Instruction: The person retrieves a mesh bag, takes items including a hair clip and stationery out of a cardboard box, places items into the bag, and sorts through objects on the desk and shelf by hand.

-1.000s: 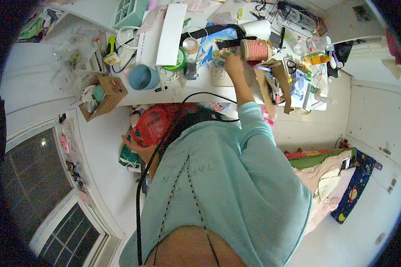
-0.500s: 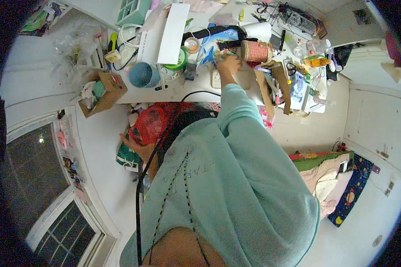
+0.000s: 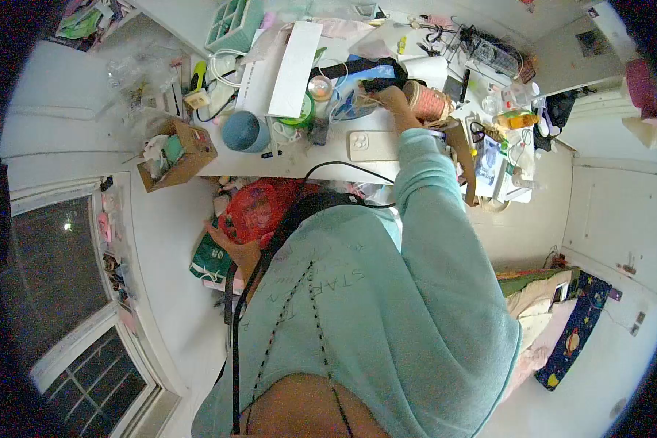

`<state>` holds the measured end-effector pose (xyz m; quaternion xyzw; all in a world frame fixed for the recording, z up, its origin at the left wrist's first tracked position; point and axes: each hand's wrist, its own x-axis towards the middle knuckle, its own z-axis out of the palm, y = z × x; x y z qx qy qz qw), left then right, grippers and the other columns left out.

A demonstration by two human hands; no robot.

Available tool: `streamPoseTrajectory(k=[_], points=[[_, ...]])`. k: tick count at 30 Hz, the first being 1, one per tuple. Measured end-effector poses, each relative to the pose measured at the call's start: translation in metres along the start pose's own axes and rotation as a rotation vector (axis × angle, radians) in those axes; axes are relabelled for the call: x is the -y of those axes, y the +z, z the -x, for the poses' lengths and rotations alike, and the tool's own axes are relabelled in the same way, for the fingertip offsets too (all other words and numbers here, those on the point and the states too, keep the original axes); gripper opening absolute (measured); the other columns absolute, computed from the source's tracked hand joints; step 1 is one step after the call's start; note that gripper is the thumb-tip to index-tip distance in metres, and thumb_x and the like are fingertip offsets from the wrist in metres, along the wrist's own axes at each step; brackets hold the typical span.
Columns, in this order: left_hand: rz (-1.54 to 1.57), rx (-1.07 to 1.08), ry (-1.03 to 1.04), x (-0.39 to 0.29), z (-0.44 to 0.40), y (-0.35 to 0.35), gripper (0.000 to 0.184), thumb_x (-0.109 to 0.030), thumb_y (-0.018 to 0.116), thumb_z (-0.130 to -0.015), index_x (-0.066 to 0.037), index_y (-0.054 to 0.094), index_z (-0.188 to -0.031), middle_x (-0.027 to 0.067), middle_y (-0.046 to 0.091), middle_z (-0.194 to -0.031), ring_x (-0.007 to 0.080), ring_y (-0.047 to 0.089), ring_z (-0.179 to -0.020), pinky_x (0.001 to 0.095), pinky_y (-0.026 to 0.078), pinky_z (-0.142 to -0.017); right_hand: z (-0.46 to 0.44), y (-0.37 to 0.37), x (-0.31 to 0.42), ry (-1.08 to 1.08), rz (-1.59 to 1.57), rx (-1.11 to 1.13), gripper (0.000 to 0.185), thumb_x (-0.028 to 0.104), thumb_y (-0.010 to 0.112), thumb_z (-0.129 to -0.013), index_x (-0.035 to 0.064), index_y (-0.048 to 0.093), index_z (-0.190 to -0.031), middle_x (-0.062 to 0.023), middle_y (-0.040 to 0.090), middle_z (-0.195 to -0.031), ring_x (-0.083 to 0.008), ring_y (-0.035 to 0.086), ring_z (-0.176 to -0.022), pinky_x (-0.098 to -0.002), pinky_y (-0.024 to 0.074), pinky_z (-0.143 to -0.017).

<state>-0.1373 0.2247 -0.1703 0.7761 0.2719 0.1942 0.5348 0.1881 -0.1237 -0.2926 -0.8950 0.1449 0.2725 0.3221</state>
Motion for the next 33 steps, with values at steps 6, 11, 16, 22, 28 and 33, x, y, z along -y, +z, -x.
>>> streamPoseTrajectory(k=[6, 11, 16, 22, 28, 33], points=[[0.022, -0.025, 0.090, -0.008, 0.001, -0.001, 0.103, -0.005, 0.074, -0.053, -0.006, 0.007, -0.131, 0.0158, 0.023, -0.127, 0.0275, 0.032, -0.114, 0.0375, 0.029, -0.095, -0.058, -0.008, -0.028, -0.641, 0.057, -0.186, 0.023, 0.022, 0.066, -0.071, 0.0004, 0.060, -0.077, -0.0022, 0.053, -0.059, -0.0112, 0.048, -0.053, -0.0259, 0.0366, -0.043], [-0.023, -0.040, 0.105, -0.002, 0.001, 0.001, 0.096, -0.007, 0.072, -0.058, -0.003, 0.010, -0.131, 0.0172, 0.023, -0.127, 0.0280, 0.029, -0.117, 0.0366, 0.023, -0.098, 0.048, -0.019, 0.048, -0.292, -0.675, -0.044, 0.024, 0.007, 0.067, -0.067, 0.0038, 0.059, -0.089, -0.0075, 0.058, -0.072, -0.0163, 0.058, -0.070, -0.0283, 0.0501, -0.057], [-0.133, -0.034, 0.134, -0.029, -0.007, 0.010, 0.095, -0.006, 0.071, -0.058, -0.003, 0.009, -0.131, 0.0177, 0.023, -0.128, 0.0274, 0.027, -0.119, 0.0367, 0.022, -0.099, 0.021, 0.000, 0.028, -0.078, -0.995, 0.271, 0.048, -0.002, 0.063, -0.067, 0.0073, 0.042, -0.108, -0.0102, 0.057, -0.091, -0.0223, 0.059, -0.072, -0.0338, 0.0541, -0.059], [-0.186, -0.039, 0.199, -0.034, -0.013, 0.011, 0.095, -0.011, 0.073, -0.056, -0.002, 0.014, -0.130, 0.0167, 0.022, -0.130, 0.0285, 0.023, -0.121, 0.0380, 0.019, -0.100, 0.032, -0.014, 0.041, 0.015, -1.193, -0.142, 0.031, -0.002, 0.057, -0.072, 0.0045, 0.048, -0.101, -0.0087, 0.058, -0.086, -0.0191, 0.059, -0.067, -0.0279, 0.0522, -0.052], [-0.051, -0.039, 0.215, -0.010, -0.017, 0.011, 0.098, -0.016, 0.076, -0.054, -0.002, 0.016, -0.130, 0.0170, 0.021, -0.130, 0.0298, 0.022, -0.121, 0.0386, 0.018, -0.100, 0.063, -0.109, 0.077, -0.275, -1.073, -0.280, 0.023, 0.005, 0.058, -0.075, 0.0053, 0.055, -0.098, -0.0010, 0.056, -0.067, -0.0083, 0.049, -0.050, -0.0204, 0.0408, -0.044], [-0.037, 0.004, 0.136, -0.009, -0.016, 0.009, 0.099, -0.014, 0.076, -0.053, -0.002, 0.015, -0.130, 0.0193, 0.023, -0.129, 0.0311, 0.024, -0.119, 0.0390, 0.020, -0.100, 0.109, -0.168, 0.060, -0.555, -0.916, -0.085, 0.031, 0.010, 0.056, -0.079, 0.0072, 0.052, -0.109, 0.0005, 0.059, -0.086, -0.0060, 0.054, -0.071, -0.0186, 0.0430, -0.061]])
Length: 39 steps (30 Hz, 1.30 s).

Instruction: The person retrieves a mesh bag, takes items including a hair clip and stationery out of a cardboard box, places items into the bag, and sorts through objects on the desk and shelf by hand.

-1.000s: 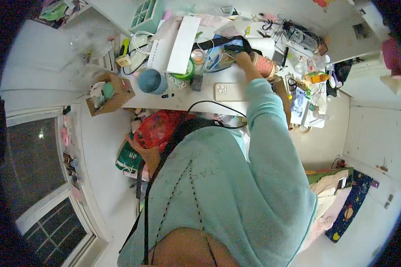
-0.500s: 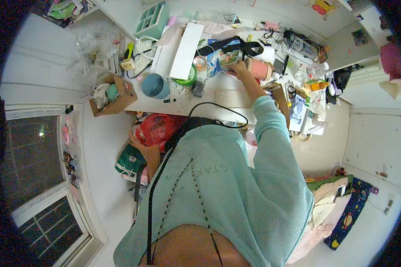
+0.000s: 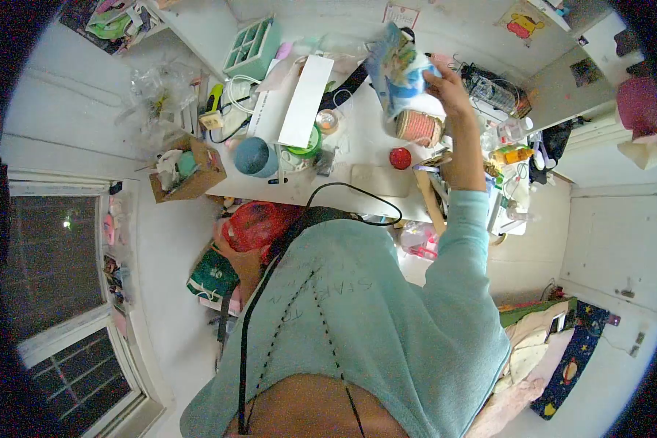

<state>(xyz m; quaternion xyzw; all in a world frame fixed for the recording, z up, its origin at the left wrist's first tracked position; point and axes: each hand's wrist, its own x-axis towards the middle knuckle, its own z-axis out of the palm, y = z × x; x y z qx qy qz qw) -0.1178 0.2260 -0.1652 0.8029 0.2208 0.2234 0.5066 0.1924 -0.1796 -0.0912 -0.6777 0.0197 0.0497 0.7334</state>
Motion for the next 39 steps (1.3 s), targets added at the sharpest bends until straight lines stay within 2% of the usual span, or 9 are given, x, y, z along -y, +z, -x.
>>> streamPoseTrajectory(k=[3, 7, 12, 18, 22, 28, 36, 38, 39], points=[[0.051, 0.011, 0.016, 0.013, 0.003, -0.002, 0.099, -0.012, 0.075, -0.053, -0.001, 0.015, -0.130, 0.0200, 0.022, -0.129, 0.0310, 0.024, -0.120, 0.0385, 0.021, -0.099, 0.031, -0.006, 0.030, -0.063, -0.235, 0.043, 0.034, 0.006, 0.051, -0.081, 0.0085, 0.046, -0.115, -0.0022, 0.057, -0.101, -0.0103, 0.055, -0.085, -0.0252, 0.0451, -0.071], [-0.004, 0.044, 0.009, 0.004, 0.004, -0.002, 0.099, -0.011, 0.075, -0.053, 0.000, 0.013, -0.130, 0.0202, 0.021, -0.129, 0.0309, 0.023, -0.120, 0.0375, 0.021, -0.100, 0.044, -0.024, 0.024, -0.085, -0.370, 0.122, 0.033, 0.007, 0.051, -0.081, 0.0078, 0.044, -0.113, -0.0023, 0.057, -0.101, -0.0123, 0.056, -0.086, -0.0316, 0.0474, -0.075], [-0.036, 0.057, 0.096, 0.004, 0.007, -0.007, 0.098, -0.016, 0.074, -0.055, 0.000, 0.014, -0.130, 0.0205, 0.023, -0.128, 0.0323, 0.025, -0.119, 0.0382, 0.022, -0.099, 0.080, 0.007, 0.013, -0.011, -0.557, 0.183, 0.032, 0.000, 0.046, -0.082, 0.0043, 0.042, -0.113, -0.0100, 0.053, -0.107, -0.0193, 0.055, -0.093, -0.0334, 0.0477, -0.080], [-0.183, 0.075, 0.080, -0.010, 0.015, -0.020, 0.097, -0.019, 0.075, -0.054, 0.000, 0.016, -0.129, 0.0205, 0.028, -0.126, 0.0331, 0.028, -0.116, 0.0392, 0.023, -0.098, 0.111, 0.049, -0.013, 0.085, -0.647, 0.318, 0.043, 0.003, 0.049, -0.081, 0.0061, 0.034, -0.121, -0.0111, 0.051, -0.110, -0.0223, 0.057, -0.091, -0.0350, 0.0513, -0.072], [-0.142, 0.041, 0.020, -0.016, 0.023, -0.026, 0.100, -0.019, 0.077, -0.051, 0.000, 0.017, -0.129, 0.0200, 0.030, -0.125, 0.0335, 0.029, -0.115, 0.0393, 0.024, -0.097, 0.119, 0.062, -0.027, 0.143, -0.675, 0.438, 0.044, 0.003, 0.051, -0.080, 0.0066, 0.035, -0.121, -0.0107, 0.049, -0.114, -0.0244, 0.054, -0.097, -0.0401, 0.0473, -0.080], [-0.256, -0.042, 0.039, -0.025, 0.032, -0.028, 0.102, -0.018, 0.078, -0.049, -0.001, 0.018, -0.129, 0.0196, 0.031, -0.123, 0.0339, 0.032, -0.113, 0.0400, 0.026, -0.096, 0.128, 0.076, -0.034, 0.176, -0.715, 0.434, 0.046, 0.004, 0.050, -0.080, 0.0081, 0.033, -0.123, -0.0102, 0.047, -0.116, -0.0254, 0.052, -0.101, -0.0424, 0.0456, -0.082], [-0.094, -0.037, 0.063, -0.017, 0.030, -0.036, 0.099, -0.015, 0.076, -0.049, -0.002, 0.019, -0.129, 0.0197, 0.033, -0.120, 0.0331, 0.033, -0.111, 0.0395, 0.029, -0.094, 0.121, 0.084, -0.008, 0.074, -0.747, 0.467, 0.048, 0.002, 0.051, -0.079, 0.0115, 0.033, -0.123, -0.0096, 0.047, -0.117, -0.0255, 0.051, -0.102, -0.0428, 0.0445, -0.084], [-0.033, -0.046, 0.109, -0.013, 0.036, -0.039, 0.098, -0.015, 0.076, -0.050, -0.002, 0.020, -0.129, 0.0189, 0.034, -0.120, 0.0322, 0.034, -0.111, 0.0391, 0.030, -0.093, 0.130, 0.087, 0.004, -0.019, -0.769, 0.624, 0.049, 0.001, 0.049, -0.080, 0.0108, 0.031, -0.124, -0.0097, 0.045, -0.119, -0.0242, 0.049, -0.104, -0.0404, 0.0446, -0.084], [-0.010, -0.049, 0.137, -0.005, 0.037, -0.043, 0.098, -0.015, 0.076, -0.050, -0.001, 0.020, -0.128, 0.0185, 0.034, -0.119, 0.0318, 0.034, -0.110, 0.0389, 0.030, -0.093, 0.136, 0.085, 0.007, -0.021, -0.741, 0.556, 0.048, 0.001, 0.048, -0.080, 0.0100, 0.031, -0.124, -0.0098, 0.045, -0.119, -0.0236, 0.048, -0.104, -0.0392, 0.0444, -0.084]])
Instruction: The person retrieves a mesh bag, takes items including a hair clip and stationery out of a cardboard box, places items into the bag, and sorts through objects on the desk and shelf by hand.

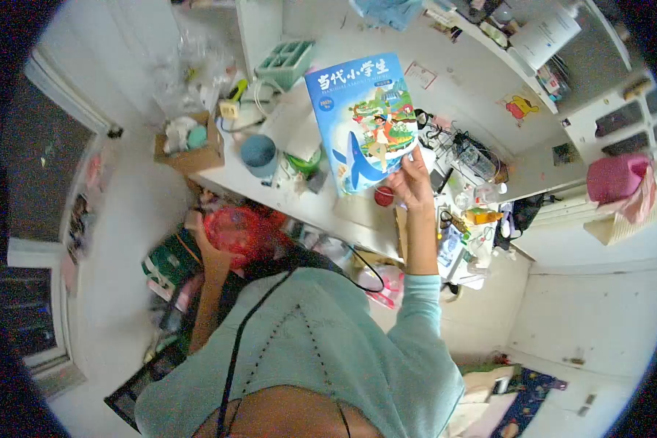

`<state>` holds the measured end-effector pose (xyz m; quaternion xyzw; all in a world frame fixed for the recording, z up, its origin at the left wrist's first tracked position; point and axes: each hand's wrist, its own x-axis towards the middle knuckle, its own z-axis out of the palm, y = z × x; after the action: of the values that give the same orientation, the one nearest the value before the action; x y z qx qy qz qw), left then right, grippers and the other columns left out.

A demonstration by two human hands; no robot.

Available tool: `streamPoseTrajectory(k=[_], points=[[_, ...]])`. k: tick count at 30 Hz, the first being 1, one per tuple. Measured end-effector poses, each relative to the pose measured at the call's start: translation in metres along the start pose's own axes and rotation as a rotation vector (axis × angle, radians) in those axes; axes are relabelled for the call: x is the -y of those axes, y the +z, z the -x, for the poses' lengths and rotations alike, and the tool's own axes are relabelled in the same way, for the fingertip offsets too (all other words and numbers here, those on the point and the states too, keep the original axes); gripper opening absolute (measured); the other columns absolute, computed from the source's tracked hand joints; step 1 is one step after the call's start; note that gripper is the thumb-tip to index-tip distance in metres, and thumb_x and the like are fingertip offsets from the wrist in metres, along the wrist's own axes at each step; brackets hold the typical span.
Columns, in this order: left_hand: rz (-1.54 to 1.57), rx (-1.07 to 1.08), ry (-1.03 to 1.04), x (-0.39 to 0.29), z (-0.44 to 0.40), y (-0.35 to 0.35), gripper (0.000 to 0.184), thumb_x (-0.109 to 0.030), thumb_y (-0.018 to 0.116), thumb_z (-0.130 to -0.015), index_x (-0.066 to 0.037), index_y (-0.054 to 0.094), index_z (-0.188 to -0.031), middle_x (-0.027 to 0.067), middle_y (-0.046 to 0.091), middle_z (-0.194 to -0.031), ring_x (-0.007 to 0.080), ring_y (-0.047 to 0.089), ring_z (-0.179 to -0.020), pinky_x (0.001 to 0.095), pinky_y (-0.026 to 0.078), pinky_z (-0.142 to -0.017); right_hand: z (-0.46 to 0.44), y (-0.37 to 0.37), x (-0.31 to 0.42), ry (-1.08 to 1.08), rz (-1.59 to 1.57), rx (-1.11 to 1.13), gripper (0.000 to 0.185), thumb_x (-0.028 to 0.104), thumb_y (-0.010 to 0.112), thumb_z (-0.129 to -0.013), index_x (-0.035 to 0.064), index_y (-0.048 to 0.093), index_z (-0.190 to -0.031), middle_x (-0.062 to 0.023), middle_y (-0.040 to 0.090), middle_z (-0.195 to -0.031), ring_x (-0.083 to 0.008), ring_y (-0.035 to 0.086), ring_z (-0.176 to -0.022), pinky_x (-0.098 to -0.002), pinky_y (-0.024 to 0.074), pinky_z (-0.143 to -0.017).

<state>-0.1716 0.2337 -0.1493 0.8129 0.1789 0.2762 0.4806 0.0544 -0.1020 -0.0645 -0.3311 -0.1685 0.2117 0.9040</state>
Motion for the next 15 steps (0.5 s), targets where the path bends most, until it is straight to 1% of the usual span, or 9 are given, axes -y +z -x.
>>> streamPoseTrajectory(k=[2, 3, 5, 6, 7, 8, 10, 12, 15], points=[[0.025, 0.020, 0.012, 0.033, 0.004, -0.004, 0.096, -0.014, 0.075, -0.050, 0.000, 0.021, -0.127, 0.0177, 0.036, -0.118, 0.0300, 0.036, -0.110, 0.0378, 0.031, -0.092, 0.006, 0.010, -0.001, -0.066, 0.054, -0.100, 0.046, 0.001, 0.047, -0.081, 0.0085, 0.031, -0.124, -0.0098, 0.045, -0.119, -0.0224, 0.047, -0.106, -0.0369, 0.0440, -0.084], [0.009, 0.036, 0.029, 0.035, 0.005, -0.006, 0.094, -0.014, 0.075, -0.051, 0.001, 0.021, -0.127, 0.0178, 0.037, -0.118, 0.0299, 0.036, -0.110, 0.0378, 0.031, -0.092, 0.012, 0.036, -0.003, -0.146, 0.134, -0.295, 0.045, 0.001, 0.045, -0.081, 0.0062, 0.031, -0.124, -0.0100, 0.045, -0.119, -0.0208, 0.046, -0.107, -0.0338, 0.0421, -0.086], [0.241, 0.058, 0.094, 0.071, 0.001, -0.003, 0.078, -0.010, 0.067, -0.060, 0.002, 0.026, -0.125, 0.0191, 0.037, -0.118, 0.0301, 0.034, -0.111, 0.0387, 0.029, -0.093, 0.017, 0.046, -0.006, -0.288, 0.153, -0.351, 0.045, 0.001, 0.045, -0.082, 0.0017, 0.031, -0.124, -0.0096, 0.045, -0.118, -0.0189, 0.045, -0.106, -0.0325, 0.0387, -0.089], [0.215, 0.067, 0.063, 0.081, -0.002, -0.003, 0.084, -0.017, 0.071, -0.059, 0.003, 0.024, -0.125, 0.0199, 0.037, -0.117, 0.0312, 0.034, -0.111, 0.0398, 0.029, -0.093, 0.021, 0.051, -0.003, -0.400, 0.237, -0.332, 0.043, 0.001, 0.046, -0.082, 0.0003, 0.033, -0.122, -0.0093, 0.047, -0.115, -0.0183, 0.047, -0.103, -0.0323, 0.0399, -0.088], [0.190, 0.077, 0.033, 0.092, -0.005, -0.003, 0.090, -0.023, 0.075, -0.057, 0.003, 0.022, -0.126, 0.0207, 0.036, -0.117, 0.0322, 0.033, -0.112, 0.0409, 0.028, -0.094, 0.027, 0.081, 0.000, -0.522, 0.354, -0.358, 0.042, 0.002, 0.047, -0.081, -0.0003, 0.034, -0.121, -0.0099, 0.049, -0.112, -0.0180, 0.049, -0.100, -0.0318, 0.0418, -0.085], [0.219, 0.116, 0.032, 0.100, -0.005, -0.007, 0.094, -0.023, 0.076, -0.055, 0.003, 0.021, -0.127, 0.0209, 0.035, -0.118, 0.0322, 0.033, -0.112, 0.0401, 0.028, -0.094, 0.036, 0.105, 0.003, -0.642, 0.383, -0.509, 0.042, 0.003, 0.048, -0.081, -0.0003, 0.034, -0.121, -0.0108, 0.050, -0.109, -0.0178, 0.052, -0.096, -0.0300, 0.0443, -0.081], [0.269, 0.213, 0.044, 0.106, -0.011, -0.026, 0.101, -0.022, 0.078, -0.050, 0.003, 0.018, -0.128, 0.0212, 0.031, -0.121, 0.0322, 0.032, -0.113, 0.0387, 0.027, -0.096, 0.053, 0.153, 0.003, -0.968, 0.372, -0.627, 0.042, 0.003, 0.049, -0.081, 0.0022, 0.036, -0.121, -0.0091, 0.052, -0.104, -0.0156, 0.054, -0.089, -0.0267, 0.0471, -0.072], [0.251, 0.287, 0.013, 0.094, -0.022, -0.008, 0.105, -0.021, 0.078, -0.047, 0.003, 0.017, -0.128, 0.0213, 0.030, -0.123, 0.0322, 0.032, -0.114, 0.0380, 0.026, -0.096, 0.046, 0.131, 0.039, -1.323, 0.495, -0.740, 0.036, 0.006, 0.049, -0.083, 0.0025, 0.040, -0.118, -0.0074, 0.052, -0.104, -0.0098, 0.052, -0.085, -0.0229, 0.0458, -0.068], [0.246, 0.262, -0.010, 0.081, -0.039, 0.011, 0.105, -0.020, 0.078, -0.047, 0.003, 0.016, -0.129, 0.0213, 0.029, -0.123, 0.0321, 0.031, -0.114, 0.0380, 0.026, -0.097, 0.044, 0.173, 0.062, -1.749, 0.571, -1.056, 0.034, 0.006, 0.049, -0.084, -0.0006, 0.042, -0.116, -0.0107, 0.052, -0.105, -0.0143, 0.053, -0.087, -0.0265, 0.0457, -0.072]])
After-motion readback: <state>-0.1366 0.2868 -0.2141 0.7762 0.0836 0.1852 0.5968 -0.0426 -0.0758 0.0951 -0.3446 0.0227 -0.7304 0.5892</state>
